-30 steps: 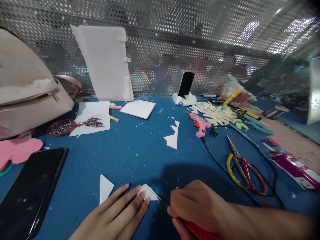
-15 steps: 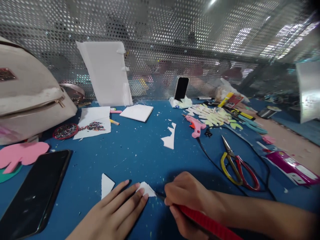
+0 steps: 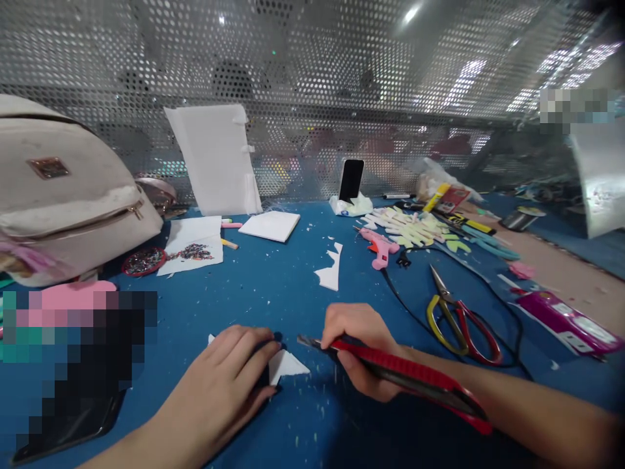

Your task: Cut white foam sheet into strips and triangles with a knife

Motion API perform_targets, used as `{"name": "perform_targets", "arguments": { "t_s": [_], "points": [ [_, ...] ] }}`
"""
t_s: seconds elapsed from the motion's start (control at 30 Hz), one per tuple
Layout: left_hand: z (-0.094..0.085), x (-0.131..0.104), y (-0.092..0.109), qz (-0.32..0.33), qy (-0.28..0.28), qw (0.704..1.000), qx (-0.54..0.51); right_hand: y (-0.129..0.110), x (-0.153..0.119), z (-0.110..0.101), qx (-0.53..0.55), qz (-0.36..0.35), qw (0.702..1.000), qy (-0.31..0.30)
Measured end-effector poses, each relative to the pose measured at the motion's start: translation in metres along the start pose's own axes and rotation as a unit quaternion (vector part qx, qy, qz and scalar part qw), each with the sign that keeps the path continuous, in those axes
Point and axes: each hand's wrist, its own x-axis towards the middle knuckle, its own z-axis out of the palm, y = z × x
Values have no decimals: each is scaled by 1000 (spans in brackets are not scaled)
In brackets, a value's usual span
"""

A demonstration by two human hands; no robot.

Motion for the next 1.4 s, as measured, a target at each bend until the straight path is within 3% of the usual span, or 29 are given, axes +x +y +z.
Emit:
{"name": "perform_targets", "arguments": {
  "t_s": [0.17, 0.33, 0.4, 0.53, 0.73, 0.9, 1.03, 1.2, 1.4],
  "points": [
    [1, 7, 4, -47, -32, 998, -35, -4, 13, -16, -15, 19, 998, -55],
    [-2, 16, 9, -89, -49, 988, -113, 4, 9, -17, -77, 207, 966, -134],
    [-2, 17, 12, -115, -44, 981, -152, 8, 9, -16, -133, 243, 946, -169],
    [0, 16, 13, -169, -30, 959, -226, 20, 8, -17, -191, 222, 933, -207],
    [2, 11, 4, -223, -13, 914, -337, 33, 12, -21, -208, 206, 935, -198],
    [0, 6, 1, -202, 24, 895, -398, -1, 27, -9, -76, 209, 961, -164],
    [-3, 6, 1, -193, 40, 892, -408, -23, 31, 19, 88, 254, 947, -178],
    [1, 2, 2, -224, 44, 862, -453, -12, 19, 44, 193, 261, 934, -151],
    [12, -6, 4, -242, -3, 800, -549, -3, 9, 46, 232, 233, 930, -164]
  ]
}}
